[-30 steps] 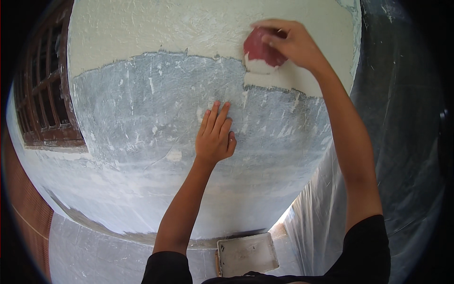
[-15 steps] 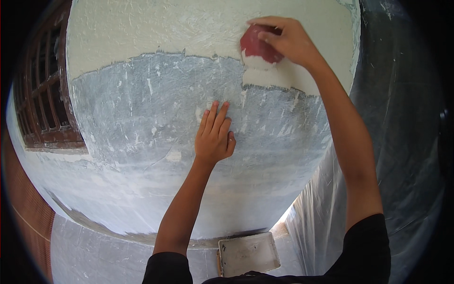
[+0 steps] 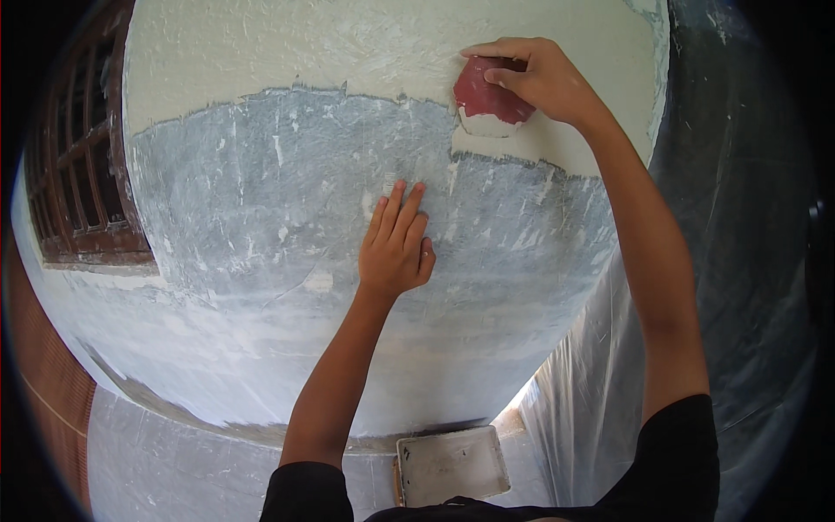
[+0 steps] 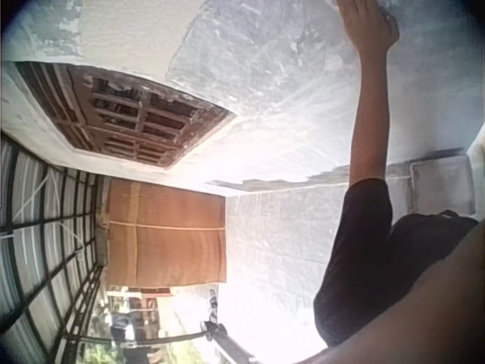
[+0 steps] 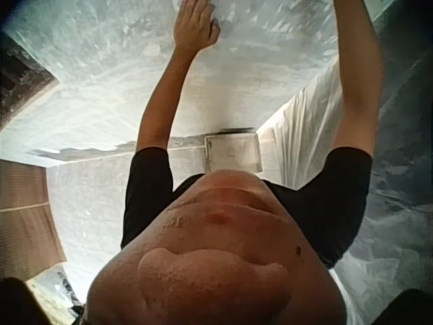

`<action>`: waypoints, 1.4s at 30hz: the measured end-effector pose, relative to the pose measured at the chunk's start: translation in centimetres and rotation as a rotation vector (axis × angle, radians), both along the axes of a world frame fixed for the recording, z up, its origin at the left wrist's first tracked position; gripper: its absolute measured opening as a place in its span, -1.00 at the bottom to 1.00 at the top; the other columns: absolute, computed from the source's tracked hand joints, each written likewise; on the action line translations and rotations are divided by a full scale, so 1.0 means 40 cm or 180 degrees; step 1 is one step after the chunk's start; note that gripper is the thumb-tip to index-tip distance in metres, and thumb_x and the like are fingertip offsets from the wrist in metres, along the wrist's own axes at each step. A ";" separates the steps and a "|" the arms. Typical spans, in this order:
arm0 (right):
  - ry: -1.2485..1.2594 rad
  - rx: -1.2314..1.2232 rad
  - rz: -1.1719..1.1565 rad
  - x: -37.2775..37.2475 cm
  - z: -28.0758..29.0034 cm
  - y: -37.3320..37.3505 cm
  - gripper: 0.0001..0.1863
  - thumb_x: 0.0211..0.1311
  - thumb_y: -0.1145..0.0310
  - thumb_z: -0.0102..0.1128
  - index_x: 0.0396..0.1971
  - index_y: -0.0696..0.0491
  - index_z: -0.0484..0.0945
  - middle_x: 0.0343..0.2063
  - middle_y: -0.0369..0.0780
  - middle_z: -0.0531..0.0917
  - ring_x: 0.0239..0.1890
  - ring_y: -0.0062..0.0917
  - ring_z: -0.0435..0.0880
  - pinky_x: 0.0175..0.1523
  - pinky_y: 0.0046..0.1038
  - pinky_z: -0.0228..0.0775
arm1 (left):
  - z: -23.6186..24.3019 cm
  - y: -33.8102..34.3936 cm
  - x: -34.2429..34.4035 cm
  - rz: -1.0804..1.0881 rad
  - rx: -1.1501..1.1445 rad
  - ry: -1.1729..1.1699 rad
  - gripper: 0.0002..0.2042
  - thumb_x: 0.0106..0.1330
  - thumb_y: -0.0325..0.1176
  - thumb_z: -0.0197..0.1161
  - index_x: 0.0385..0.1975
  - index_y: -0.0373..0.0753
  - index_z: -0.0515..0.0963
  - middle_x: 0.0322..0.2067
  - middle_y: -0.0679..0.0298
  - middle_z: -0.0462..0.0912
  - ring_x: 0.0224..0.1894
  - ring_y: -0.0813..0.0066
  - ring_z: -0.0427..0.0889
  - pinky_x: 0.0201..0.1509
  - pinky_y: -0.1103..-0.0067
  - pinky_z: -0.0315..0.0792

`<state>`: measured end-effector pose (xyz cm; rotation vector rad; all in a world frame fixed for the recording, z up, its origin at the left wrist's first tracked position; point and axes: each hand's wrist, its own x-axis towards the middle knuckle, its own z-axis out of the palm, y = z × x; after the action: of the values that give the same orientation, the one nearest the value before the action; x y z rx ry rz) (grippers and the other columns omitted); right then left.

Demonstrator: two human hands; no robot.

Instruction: Applying plaster or wall putty to a damaged section of a wall using a spreader.

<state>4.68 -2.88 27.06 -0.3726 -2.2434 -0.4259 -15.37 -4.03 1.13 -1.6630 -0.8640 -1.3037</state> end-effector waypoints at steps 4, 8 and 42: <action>0.0663 -0.0607 -0.0089 0.016 0.028 -0.033 -0.66 0.24 0.45 0.21 0.03 -0.04 0.64 -0.19 -0.21 0.71 -0.20 -0.52 0.65 0.00 -0.49 0.52 | -0.003 0.005 -0.001 -0.0001 0.0020 -0.0015 -0.69 0.08 -0.41 0.09 -0.15 -0.31 0.42 0.27 0.01 0.38 0.39 -0.05 0.23 0.41 0.14 0.13; 0.0068 -0.0034 -0.0100 0.007 0.004 -0.019 -0.66 0.24 0.45 0.20 0.03 -0.05 0.64 -0.18 -0.22 0.71 -0.23 -0.52 0.69 -0.08 -0.54 0.57 | 0.000 0.003 -0.004 -0.0021 0.0004 -0.0007 -0.70 0.08 -0.41 0.09 -0.15 -0.31 0.42 0.27 0.01 0.38 0.39 -0.04 0.23 0.41 0.13 0.13; 0.0771 -0.0124 -0.0151 -0.002 -0.019 -0.025 -0.66 0.14 0.47 0.21 -0.04 -0.03 0.68 -0.21 -0.14 0.73 -0.28 -0.42 0.72 -0.16 -0.46 0.60 | -0.005 0.003 -0.006 -0.0023 -0.0053 -0.0020 -0.70 0.09 -0.42 0.09 -0.15 -0.30 0.42 0.29 0.04 0.35 0.41 -0.01 0.20 0.43 0.15 0.11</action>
<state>4.61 -3.88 26.28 -0.4728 -2.0127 -0.3426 -15.62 -3.90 0.94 -1.6770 -0.8756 -1.3107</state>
